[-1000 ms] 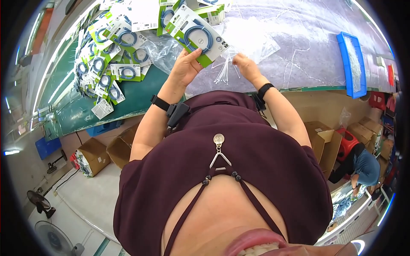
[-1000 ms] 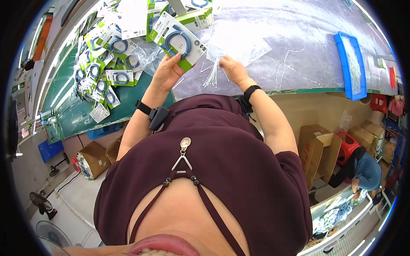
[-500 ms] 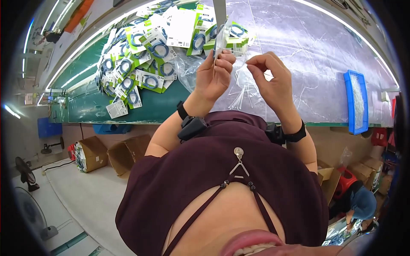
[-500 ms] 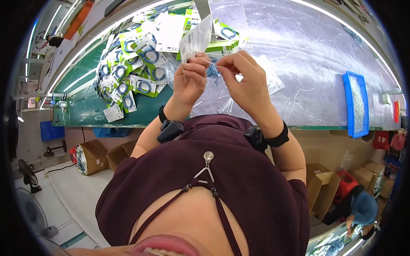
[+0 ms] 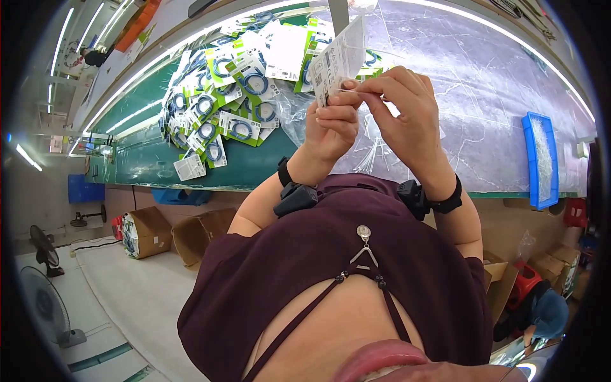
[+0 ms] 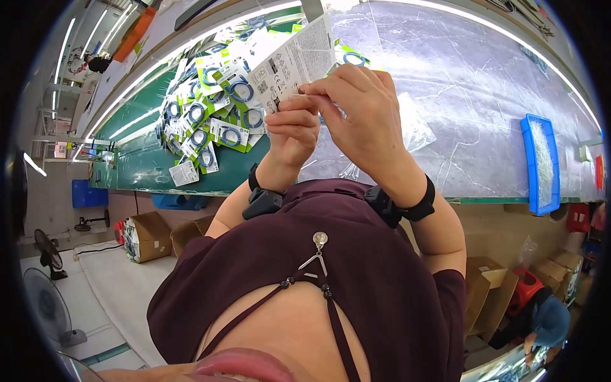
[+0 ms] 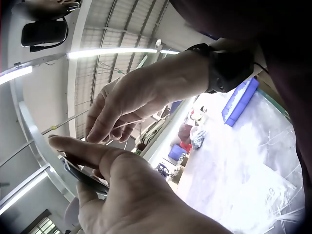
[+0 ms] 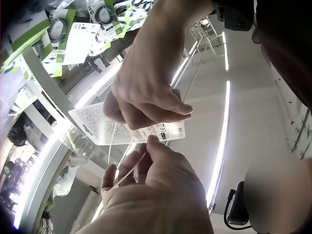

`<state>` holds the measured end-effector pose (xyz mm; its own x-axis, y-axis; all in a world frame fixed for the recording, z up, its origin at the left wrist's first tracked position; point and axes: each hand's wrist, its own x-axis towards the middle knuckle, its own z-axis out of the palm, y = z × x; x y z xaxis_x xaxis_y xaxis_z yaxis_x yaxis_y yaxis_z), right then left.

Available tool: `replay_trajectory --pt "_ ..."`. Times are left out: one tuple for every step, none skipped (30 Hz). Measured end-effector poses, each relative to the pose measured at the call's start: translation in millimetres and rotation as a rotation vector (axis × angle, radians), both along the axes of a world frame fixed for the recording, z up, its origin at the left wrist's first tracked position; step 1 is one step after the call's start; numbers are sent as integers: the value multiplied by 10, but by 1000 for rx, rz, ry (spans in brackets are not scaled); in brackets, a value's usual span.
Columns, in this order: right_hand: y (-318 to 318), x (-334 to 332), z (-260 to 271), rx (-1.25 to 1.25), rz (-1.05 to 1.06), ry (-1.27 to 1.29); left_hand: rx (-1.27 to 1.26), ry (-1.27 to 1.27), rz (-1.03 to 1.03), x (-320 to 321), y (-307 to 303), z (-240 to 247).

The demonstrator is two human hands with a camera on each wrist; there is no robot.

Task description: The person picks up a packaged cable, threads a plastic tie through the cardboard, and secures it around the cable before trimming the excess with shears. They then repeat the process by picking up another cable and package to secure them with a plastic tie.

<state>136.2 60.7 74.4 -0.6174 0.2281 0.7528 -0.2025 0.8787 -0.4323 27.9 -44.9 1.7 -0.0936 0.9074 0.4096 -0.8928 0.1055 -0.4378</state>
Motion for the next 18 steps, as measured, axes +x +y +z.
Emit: replay_trajectory --pt "-4 -2 -4 -5 3 -1 0 1 -1 1 -3 -6" --pt "-4 -5 -11 -4 1 -1 -5 2 5 4 -3 -17" --pt "-1 -9 -21 -11 -4 -15 -10 2 10 8 -1 -31" --pt "2 -13 -31 -16 -10 -29 -14 2 15 11 0 -45" --pt "4 -15 -41 -21 -15 -44 -12 0 12 12 1 -58" --pt "3 -17 -50 -19 -18 -45 -9 6 6 10 3 -69" --pt "0 -18 -60 -24 -18 -53 -5 11 1 10 1 -81" --pt "-5 -20 -70 -29 -17 -63 -2 16 -4 9 0 -94" --pt "-9 -21 -79 -33 -15 -72 2 14 -5 9 0 -109" --pt "-16 -30 -89 -28 -15 -74 -11 49 11 2 -2 -126" --pt "-27 -45 -97 -40 -7 -67 -24 83 28 -7 -6 -144" --pt "-37 -60 -108 -49 2 -61 -35 115 46 -14 -9 -160" --pt "-40 -75 -121 -57 11 -59 -27 106 51 -34 -6 -175" --pt "-39 -78 -141 -44 16 -69 -48 164 68 -61 3 -189" --pt "-33 -84 -167 -89 31 -69 -65 221 86 -94 16 -198" --pt "-19 -93 -192 -132 47 -70 -81 277 108 -129 29 -198" --pt "1 -108 -213 -173 64 -70 -61 266 120 -178 33 -187" --pt "39 -112 -234 -151 73 -81 -120 360 125 -238 25 -168"
